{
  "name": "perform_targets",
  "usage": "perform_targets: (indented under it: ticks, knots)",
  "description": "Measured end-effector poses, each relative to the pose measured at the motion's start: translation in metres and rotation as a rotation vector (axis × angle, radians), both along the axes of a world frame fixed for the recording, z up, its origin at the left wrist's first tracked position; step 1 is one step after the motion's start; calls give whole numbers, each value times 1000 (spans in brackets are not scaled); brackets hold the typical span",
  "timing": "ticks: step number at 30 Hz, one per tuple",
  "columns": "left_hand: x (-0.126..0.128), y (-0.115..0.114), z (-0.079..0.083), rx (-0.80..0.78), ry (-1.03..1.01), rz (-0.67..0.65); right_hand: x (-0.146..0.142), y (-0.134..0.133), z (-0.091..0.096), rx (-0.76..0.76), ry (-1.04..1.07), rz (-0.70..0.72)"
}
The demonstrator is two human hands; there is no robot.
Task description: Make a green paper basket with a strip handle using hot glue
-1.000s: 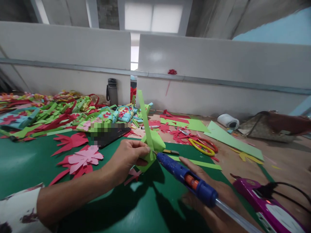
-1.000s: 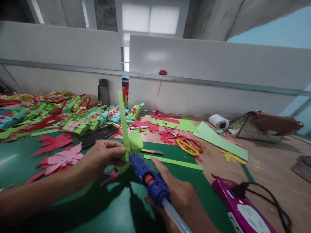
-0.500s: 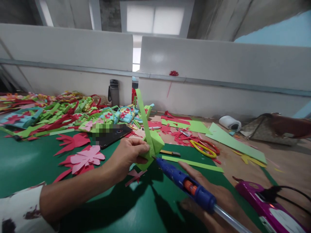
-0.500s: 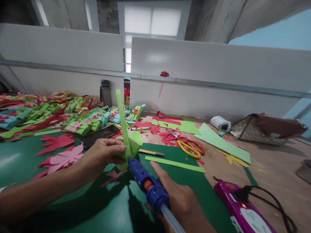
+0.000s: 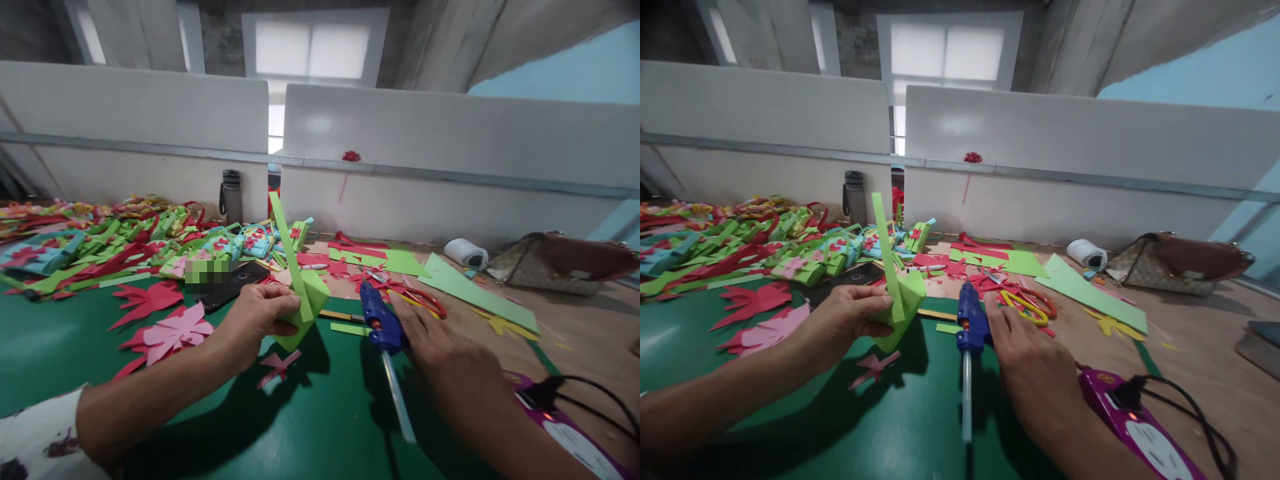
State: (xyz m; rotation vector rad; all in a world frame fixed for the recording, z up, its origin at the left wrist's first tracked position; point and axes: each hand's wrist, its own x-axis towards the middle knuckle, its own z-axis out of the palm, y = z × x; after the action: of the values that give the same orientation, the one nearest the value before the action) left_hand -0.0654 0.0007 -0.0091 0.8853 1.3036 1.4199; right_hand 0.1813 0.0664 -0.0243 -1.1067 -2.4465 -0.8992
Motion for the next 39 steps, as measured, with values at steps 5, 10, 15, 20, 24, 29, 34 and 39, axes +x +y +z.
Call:
perform_targets:
  ticks: [5,10,15,20,24,29,34,39]
  knots:
    - [2,-4,-3,-12,39,-44,-10,17,-7,-211,-123,-199]
    - [9,-11,3,-12,102,-92,-8,17,-2,-373,-102,-44]
    - [19,-17,8,21,349,-151,-18,-4,27,-629,448,226]
    - [27,-22,2,133,568,-213,-43,-27,40,-1054,840,446]
    - [29,-25,-2,306,769,-250,-51,-34,38,-1114,897,540]
    - [33,-24,-1,330,830,-240,-52,-35,34,-1015,845,587]
    - [31,-22,-3,213,620,-231,-43,-35,38,-935,846,580]
    - [21,-19,-11,116,306,-199,-24,-33,43,-810,1184,536]
